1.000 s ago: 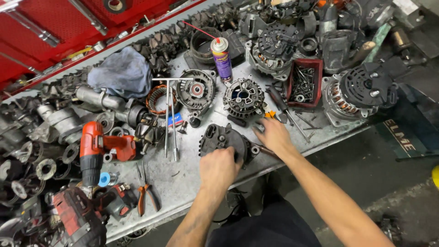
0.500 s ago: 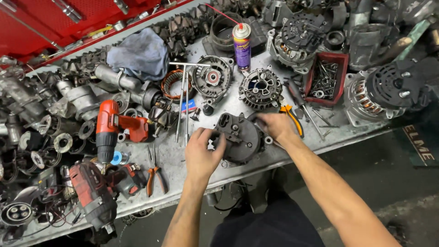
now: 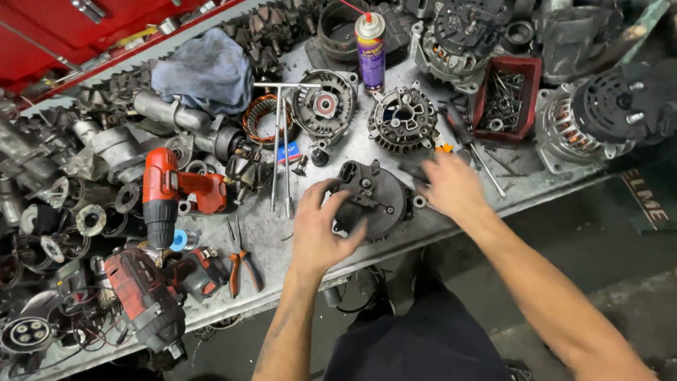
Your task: The person disassembles a car alternator on a cluttered workbench. They use a screwdriver to remove screws, pliers to pull out pins, and a power drill to remove bolts, separating the alternator into its component parts.
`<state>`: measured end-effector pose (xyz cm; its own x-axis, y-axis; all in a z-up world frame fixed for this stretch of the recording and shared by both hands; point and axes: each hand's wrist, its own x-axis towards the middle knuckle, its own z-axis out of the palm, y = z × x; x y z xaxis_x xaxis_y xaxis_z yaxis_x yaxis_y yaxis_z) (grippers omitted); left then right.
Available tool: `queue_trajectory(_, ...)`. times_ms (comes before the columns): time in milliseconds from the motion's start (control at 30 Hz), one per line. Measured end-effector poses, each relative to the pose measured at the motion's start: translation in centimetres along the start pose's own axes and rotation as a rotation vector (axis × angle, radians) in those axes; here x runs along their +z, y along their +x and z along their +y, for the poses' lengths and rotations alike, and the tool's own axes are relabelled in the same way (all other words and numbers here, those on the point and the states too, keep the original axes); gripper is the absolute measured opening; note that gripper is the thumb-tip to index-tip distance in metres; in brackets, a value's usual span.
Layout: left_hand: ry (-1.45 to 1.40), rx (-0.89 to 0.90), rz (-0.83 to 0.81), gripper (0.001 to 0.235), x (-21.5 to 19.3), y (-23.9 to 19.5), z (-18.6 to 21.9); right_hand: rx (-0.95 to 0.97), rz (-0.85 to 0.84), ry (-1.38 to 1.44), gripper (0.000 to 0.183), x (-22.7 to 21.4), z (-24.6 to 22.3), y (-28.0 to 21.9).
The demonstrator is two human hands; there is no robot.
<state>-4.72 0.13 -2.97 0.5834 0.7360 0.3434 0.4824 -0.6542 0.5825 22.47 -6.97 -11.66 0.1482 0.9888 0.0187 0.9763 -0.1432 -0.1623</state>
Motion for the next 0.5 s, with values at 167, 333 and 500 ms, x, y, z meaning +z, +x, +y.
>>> queue_trajectory(167, -0.031, 0.087, -0.176, 0.083, 0.0, 1.9, 0.4, 0.142, 0.295, 0.568, 0.037, -7.1, 0.4, -6.3)
queue_trajectory(333, -0.038, 0.09, -0.294, 0.1, 1.5, 2.7, 0.1, 0.175, 0.392, 0.787, 0.025, -9.4, -0.6, -7.8)
queue_trajectory(500, -0.022, 0.087, -0.277, 0.102, 1.7, 2.2, -0.3, 0.121, 0.361, 0.588, 0.026, -12.0, -4.7, -5.9)
